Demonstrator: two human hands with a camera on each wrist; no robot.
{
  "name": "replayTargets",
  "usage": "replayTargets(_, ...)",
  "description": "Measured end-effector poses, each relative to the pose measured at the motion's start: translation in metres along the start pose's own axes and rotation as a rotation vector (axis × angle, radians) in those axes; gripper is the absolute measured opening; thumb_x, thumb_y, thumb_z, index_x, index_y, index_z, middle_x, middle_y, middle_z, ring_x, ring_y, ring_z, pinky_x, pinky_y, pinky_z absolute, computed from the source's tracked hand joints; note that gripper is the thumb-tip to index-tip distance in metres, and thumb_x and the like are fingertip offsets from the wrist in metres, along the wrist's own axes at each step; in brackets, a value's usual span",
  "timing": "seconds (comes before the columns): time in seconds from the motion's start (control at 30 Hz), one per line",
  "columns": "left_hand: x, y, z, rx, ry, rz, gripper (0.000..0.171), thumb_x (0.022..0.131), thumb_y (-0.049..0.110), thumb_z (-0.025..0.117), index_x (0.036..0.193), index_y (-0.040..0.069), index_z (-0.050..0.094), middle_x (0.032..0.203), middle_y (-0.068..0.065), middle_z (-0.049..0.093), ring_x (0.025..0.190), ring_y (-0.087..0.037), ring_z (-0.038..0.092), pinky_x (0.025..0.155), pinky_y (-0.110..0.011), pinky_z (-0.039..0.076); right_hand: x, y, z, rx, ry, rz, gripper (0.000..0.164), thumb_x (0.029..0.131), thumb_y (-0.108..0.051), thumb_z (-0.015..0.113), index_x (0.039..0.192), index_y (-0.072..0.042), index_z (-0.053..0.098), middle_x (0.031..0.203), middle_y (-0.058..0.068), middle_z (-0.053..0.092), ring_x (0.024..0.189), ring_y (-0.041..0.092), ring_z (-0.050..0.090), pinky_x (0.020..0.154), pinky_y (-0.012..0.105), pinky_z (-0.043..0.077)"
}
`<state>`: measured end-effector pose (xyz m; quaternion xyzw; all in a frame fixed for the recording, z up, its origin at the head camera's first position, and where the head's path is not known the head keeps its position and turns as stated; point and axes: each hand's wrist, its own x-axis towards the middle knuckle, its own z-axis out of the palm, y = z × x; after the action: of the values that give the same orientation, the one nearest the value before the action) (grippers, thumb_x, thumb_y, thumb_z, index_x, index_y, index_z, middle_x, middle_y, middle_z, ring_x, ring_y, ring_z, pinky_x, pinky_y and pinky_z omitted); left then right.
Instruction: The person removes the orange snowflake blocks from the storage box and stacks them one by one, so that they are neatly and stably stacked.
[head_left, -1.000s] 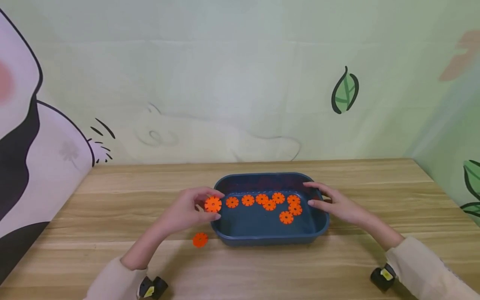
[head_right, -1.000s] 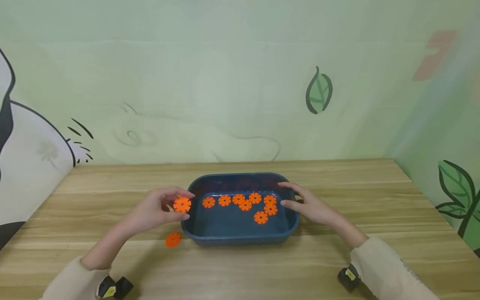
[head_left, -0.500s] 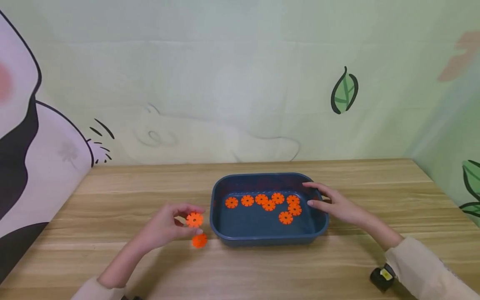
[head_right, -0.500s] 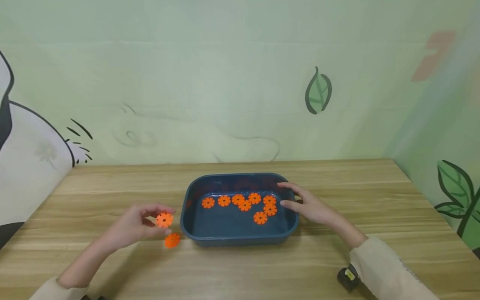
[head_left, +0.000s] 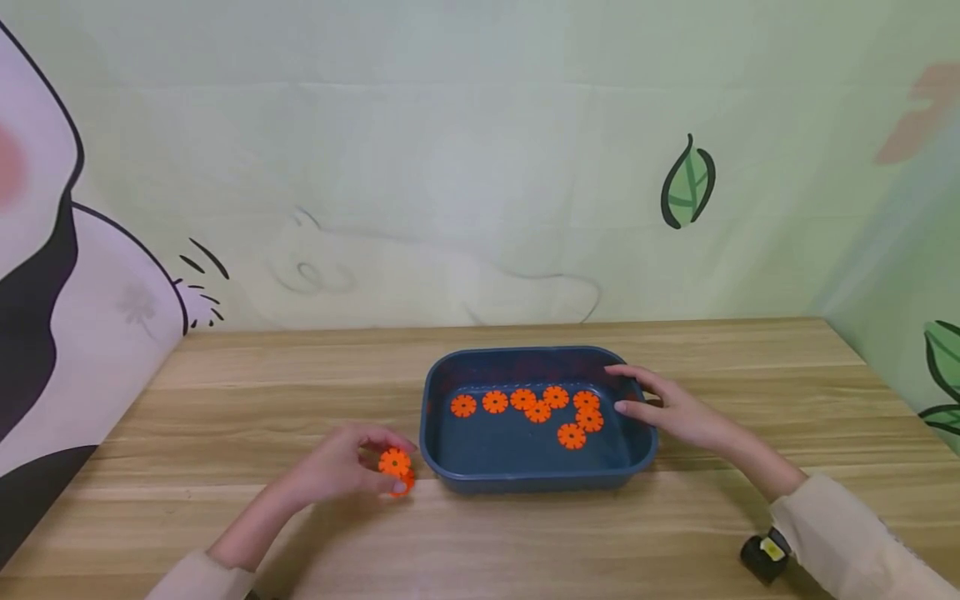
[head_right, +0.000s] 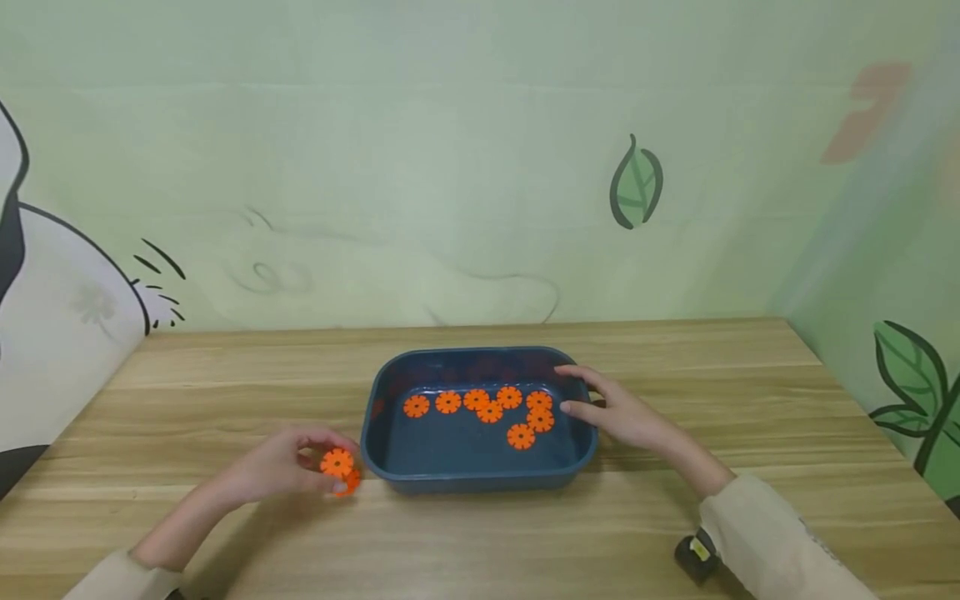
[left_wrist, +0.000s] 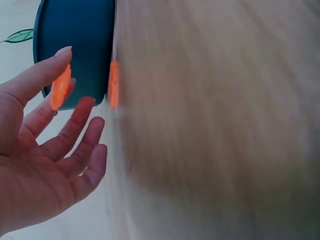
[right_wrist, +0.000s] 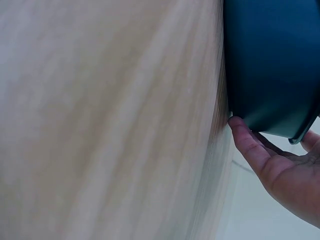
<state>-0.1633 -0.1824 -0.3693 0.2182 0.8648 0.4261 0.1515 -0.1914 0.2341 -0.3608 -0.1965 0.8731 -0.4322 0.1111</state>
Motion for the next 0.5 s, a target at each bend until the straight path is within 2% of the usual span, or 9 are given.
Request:
replayTargets(0.17, 0.0024, -0.0045, 0.0009, 0.017, -0.055, 0.023, 0.038, 0.067, 0.019, 0.08, 0.101, 0.008, 0.067, 0.099, -0.003, 0.065, 0.086, -0.018, 0.055, 0.075, -0.029, 0.047, -0.0003, -0.0005, 0.0005, 0.011, -0.004, -0.001, 0.05, 0.093, -0.022, 0.052, 0.137, -0.005, 0.036, 0.143, 0.028, 0.023, 0.125, 0.054, 0.021, 0.092, 0.062, 0.033)
replayTargets(0.3, 0.0042, -0.0053, 0.0031, 0.043, -0.066, 0.026, 0.039, 0.065, 0.019, 0.081, 0.1, 0.009, 0.068, 0.097, -0.002, 0.065, 0.08, -0.016, 0.054, 0.07, -0.023, 0.046, -0.0004, -0.0006, 0.0002, 0.017, -0.006, 0.005, 0.051, 0.093, -0.023, 0.052, 0.137, -0.005, 0.035, 0.144, 0.028, 0.022, 0.126, 0.054, 0.021, 0.092, 0.061, 0.033)
replayTargets(0.5, 0.007, -0.0057, 0.004, 0.087, -0.078, 0.047, 0.038, 0.064, 0.018, 0.082, 0.098, 0.008, 0.069, 0.094, -0.001, 0.064, 0.074, -0.015, 0.049, 0.064, -0.021, 0.041, 0.0006, 0.0006, -0.0003, 0.011, -0.009, 0.012, 0.051, 0.093, -0.024, 0.052, 0.137, -0.005, 0.035, 0.144, 0.027, 0.022, 0.126, 0.054, 0.02, 0.092, 0.061, 0.033)
